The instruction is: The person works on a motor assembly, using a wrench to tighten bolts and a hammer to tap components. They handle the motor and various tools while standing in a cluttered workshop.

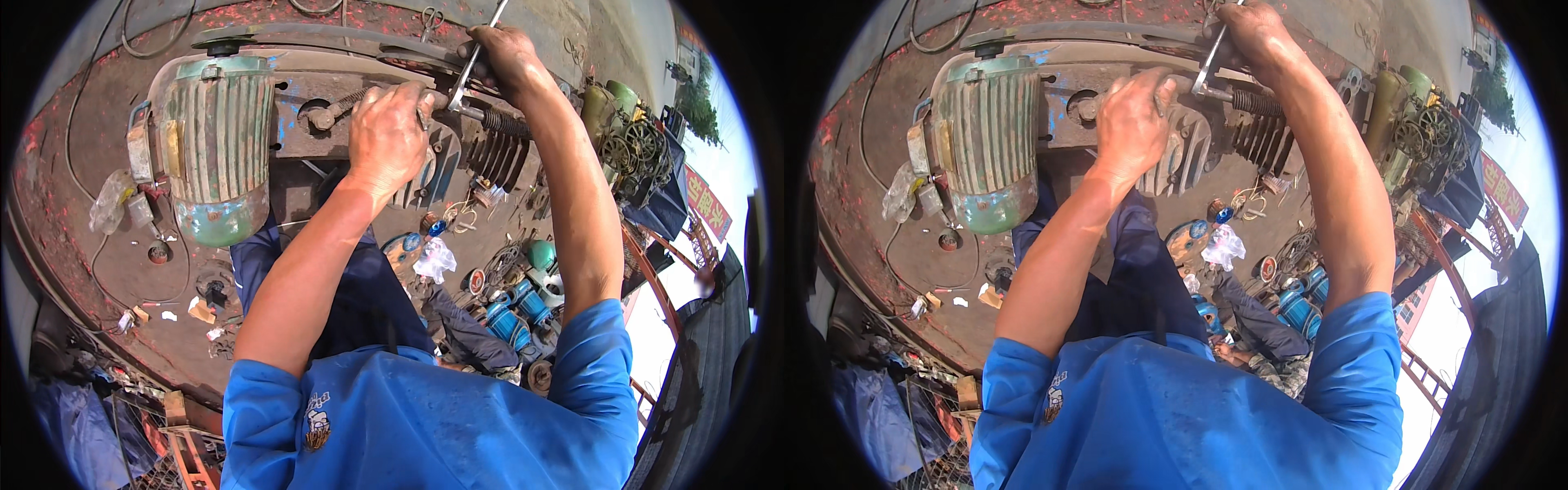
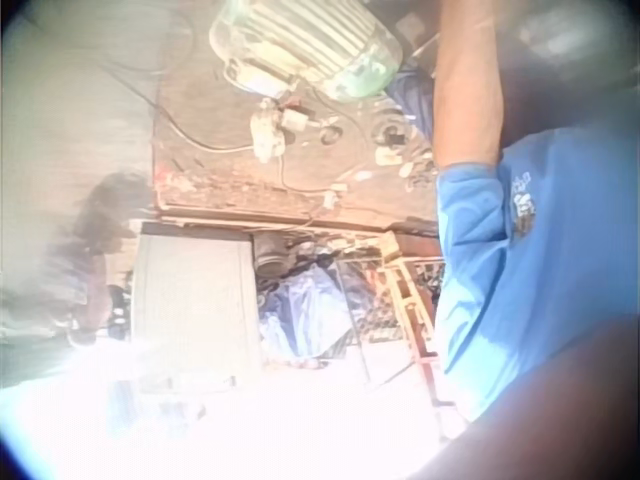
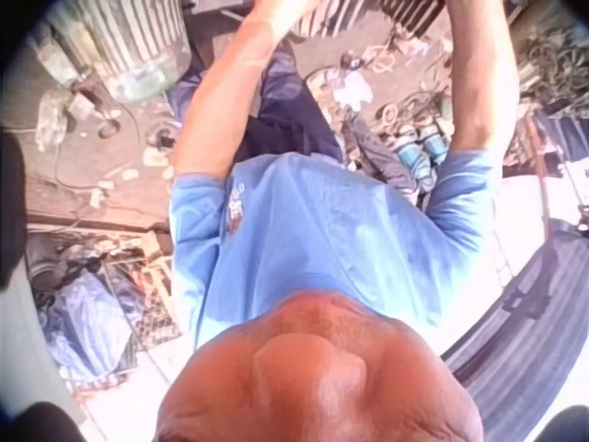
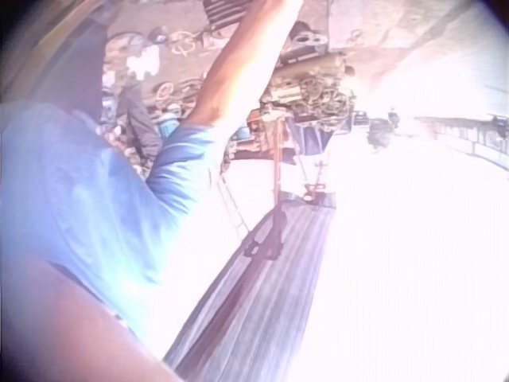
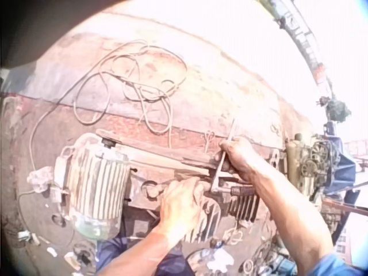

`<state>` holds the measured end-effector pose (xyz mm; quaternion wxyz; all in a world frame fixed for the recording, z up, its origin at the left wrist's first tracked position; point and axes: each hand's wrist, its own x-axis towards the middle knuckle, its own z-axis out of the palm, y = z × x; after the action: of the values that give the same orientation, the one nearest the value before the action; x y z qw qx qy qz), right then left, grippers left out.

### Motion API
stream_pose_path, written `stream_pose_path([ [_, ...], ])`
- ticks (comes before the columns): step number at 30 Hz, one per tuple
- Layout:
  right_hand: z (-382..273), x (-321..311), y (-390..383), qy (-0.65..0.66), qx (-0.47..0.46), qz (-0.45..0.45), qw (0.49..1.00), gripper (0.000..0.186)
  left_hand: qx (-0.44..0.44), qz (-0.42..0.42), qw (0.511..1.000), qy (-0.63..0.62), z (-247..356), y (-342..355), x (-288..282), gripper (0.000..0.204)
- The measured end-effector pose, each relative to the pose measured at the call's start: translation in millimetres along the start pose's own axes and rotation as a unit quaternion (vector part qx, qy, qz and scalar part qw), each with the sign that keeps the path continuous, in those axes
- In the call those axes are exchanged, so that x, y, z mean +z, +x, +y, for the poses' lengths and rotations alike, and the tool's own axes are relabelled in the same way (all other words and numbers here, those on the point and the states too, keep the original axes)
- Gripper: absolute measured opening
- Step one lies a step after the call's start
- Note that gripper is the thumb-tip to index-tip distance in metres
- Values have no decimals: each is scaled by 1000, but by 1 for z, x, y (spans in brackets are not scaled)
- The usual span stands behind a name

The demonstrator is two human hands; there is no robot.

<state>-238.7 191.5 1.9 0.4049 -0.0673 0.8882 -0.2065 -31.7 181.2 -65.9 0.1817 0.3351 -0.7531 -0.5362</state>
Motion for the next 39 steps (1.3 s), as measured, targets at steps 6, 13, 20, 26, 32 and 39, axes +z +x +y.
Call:
stream_pose_path([
  [6, 1, -10, -66, 73, -268, 103, 955, 14, -17, -3, 1000, -19, -3, 2, -2, 23],
  [13, 34, 14, -108, -215, -590, -35, 778, 18, -16, -14, 999, -33, -2, 2, -3, 22],
  [20, -8, 0, -11, -84, -54, 18, 995, 33, -13, -21, 999, -24, 0, 2, 0, 21],
  [26, -4, -3, -47, 22, -317, 144, 937, 32, -43, -37, 998, -31, -3, -1, -2, 21],
  [32, 28, 13, -103, -133, -579, 36, 804, 10, -37, -42, 998, -31, 0, 2, -3, 23],
  [39, 15, 21, -44, -113, -352, 180, 912, 25, -53, -71, 996, -25, 2, 1, -4, 29],
])
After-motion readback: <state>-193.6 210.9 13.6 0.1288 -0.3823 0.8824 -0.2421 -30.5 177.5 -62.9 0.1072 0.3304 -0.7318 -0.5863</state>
